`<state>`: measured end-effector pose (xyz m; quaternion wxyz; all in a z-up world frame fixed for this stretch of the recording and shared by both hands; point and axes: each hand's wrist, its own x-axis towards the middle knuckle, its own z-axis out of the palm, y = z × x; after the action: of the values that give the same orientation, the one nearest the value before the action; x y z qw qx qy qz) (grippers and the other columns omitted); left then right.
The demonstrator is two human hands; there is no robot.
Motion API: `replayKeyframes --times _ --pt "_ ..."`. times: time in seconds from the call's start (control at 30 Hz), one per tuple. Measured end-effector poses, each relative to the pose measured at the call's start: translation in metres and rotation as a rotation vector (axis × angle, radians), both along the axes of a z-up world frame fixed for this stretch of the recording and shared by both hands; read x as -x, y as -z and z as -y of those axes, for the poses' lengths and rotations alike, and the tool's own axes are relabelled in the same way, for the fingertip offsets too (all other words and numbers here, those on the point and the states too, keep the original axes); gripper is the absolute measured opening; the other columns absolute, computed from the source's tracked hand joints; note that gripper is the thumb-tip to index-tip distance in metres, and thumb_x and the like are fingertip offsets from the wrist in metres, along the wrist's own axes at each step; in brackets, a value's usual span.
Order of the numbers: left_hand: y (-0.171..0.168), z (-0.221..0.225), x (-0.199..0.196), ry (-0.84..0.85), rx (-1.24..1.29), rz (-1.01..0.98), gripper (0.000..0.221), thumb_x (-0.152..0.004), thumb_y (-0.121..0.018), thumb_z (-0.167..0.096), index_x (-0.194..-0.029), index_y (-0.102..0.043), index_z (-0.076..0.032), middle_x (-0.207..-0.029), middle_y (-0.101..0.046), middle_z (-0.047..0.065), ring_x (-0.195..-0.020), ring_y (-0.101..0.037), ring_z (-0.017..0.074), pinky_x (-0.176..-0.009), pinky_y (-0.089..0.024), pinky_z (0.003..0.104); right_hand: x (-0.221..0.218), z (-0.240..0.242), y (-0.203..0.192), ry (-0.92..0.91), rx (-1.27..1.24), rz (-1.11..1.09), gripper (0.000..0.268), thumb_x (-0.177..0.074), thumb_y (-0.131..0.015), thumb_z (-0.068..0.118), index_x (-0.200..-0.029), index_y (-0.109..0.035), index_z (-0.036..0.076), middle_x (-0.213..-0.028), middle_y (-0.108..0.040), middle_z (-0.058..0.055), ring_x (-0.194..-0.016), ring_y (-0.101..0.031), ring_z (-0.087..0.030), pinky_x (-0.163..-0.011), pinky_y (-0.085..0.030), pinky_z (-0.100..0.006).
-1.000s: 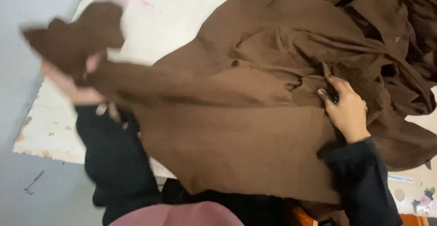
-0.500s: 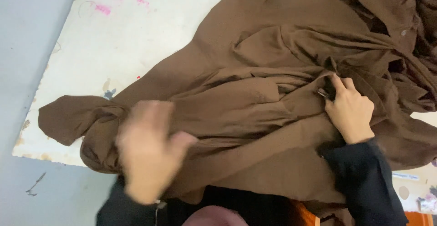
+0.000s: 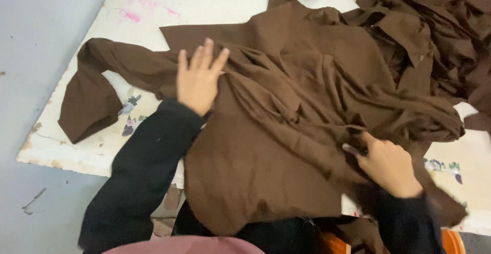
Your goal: Trimming loose threads from a brown garment using small scissors in a factory setting
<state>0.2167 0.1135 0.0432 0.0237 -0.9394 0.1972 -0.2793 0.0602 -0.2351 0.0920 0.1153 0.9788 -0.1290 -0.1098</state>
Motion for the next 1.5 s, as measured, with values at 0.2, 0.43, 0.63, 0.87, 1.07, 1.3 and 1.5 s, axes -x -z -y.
replayKeyframes --times 0.2,0.43,0.63,0.87,1.07,1.3,1.5 --pt "-0.049 -0.061 0.078 0.151 0.431 0.610 0.022 -0.086 -0.057 0.009 -0.102 -0.066 -0.004 -0.096 -0.057 0.019 -0.080 -0.057 0.0291 -0.061 -0.047 0.035 0.007 -0.024 -0.025 -0.297 -0.431 0.443 0.054 -0.071 -0.063 0.032 -0.121 -0.049 0.014 -0.113 -0.056 -0.004 -0.099 -0.055 -0.020 -0.068 -0.047 -0.035" --pt "-0.026 -0.128 0.139 0.054 0.308 0.687 0.061 -0.058 -0.039 0.018 -0.107 -0.068 -0.005 -0.071 -0.049 0.014 -0.050 -0.034 0.0214 -0.041 -0.024 0.028 -0.023 -0.014 0.037 -0.482 -0.487 0.272 0.041 -0.059 -0.052 0.000 -0.097 -0.059 0.015 -0.109 -0.059 0.007 -0.093 -0.059 -0.020 -0.075 -0.046 -0.033" --pt "-0.024 -0.140 0.167 -0.023 0.083 0.249 0.037 -0.069 -0.050 0.017 -0.091 -0.065 -0.009 -0.089 -0.060 0.011 -0.072 -0.059 0.0207 -0.051 -0.044 0.025 0.004 0.002 0.024 -0.319 -0.421 0.238 0.039 -0.073 -0.060 0.032 -0.111 -0.055 0.027 -0.093 -0.064 0.000 -0.083 -0.062 -0.016 -0.070 -0.046 -0.028" --pt "-0.059 -0.130 0.160 -0.287 0.352 -0.552 0.038 -0.072 -0.038 0.003 -0.096 -0.062 -0.014 -0.107 -0.056 -0.002 -0.102 -0.051 0.0191 -0.077 -0.044 0.036 0.032 0.019 0.000 -0.185 -0.184 -0.028 0.031 -0.075 -0.050 0.045 -0.093 -0.064 0.025 -0.093 -0.064 0.005 -0.089 -0.061 -0.023 -0.075 -0.046 -0.033" --pt "-0.091 -0.056 0.116 0.287 0.565 -0.178 0.030 -0.079 -0.042 0.013 -0.100 -0.060 0.000 -0.097 -0.061 0.014 -0.090 -0.055 0.0283 -0.086 -0.042 0.037 0.005 -0.042 -0.054 -0.487 -0.567 0.345 0.023 -0.078 -0.055 0.008 -0.099 -0.063 0.015 -0.096 -0.062 0.000 -0.087 -0.059 -0.016 -0.075 -0.040 -0.026" --pt "0.009 0.030 0.043 0.437 0.166 -0.258 0.040 -0.083 -0.042 -0.035 -0.116 -0.046 -0.013 -0.114 -0.045 0.011 -0.106 -0.042 0.0262 -0.082 -0.031 0.040 -0.079 -0.059 0.019 -0.592 -0.327 0.333 0.035 -0.080 -0.051 0.030 -0.115 -0.049 0.030 -0.119 -0.048 0.010 -0.089 -0.059 -0.024 -0.066 -0.050 -0.041" --pt "0.028 0.005 0.030 0.368 0.104 -0.753 0.112 -0.057 -0.052 -0.078 -0.136 -0.012 -0.009 -0.142 -0.011 0.011 -0.130 -0.007 0.0267 -0.103 -0.005 0.047 -0.105 -0.009 0.055 -0.500 -0.099 0.432 0.052 -0.085 -0.043 0.048 -0.128 -0.050 0.020 -0.126 -0.054 0.004 -0.085 -0.063 -0.014 -0.046 -0.048 -0.029"
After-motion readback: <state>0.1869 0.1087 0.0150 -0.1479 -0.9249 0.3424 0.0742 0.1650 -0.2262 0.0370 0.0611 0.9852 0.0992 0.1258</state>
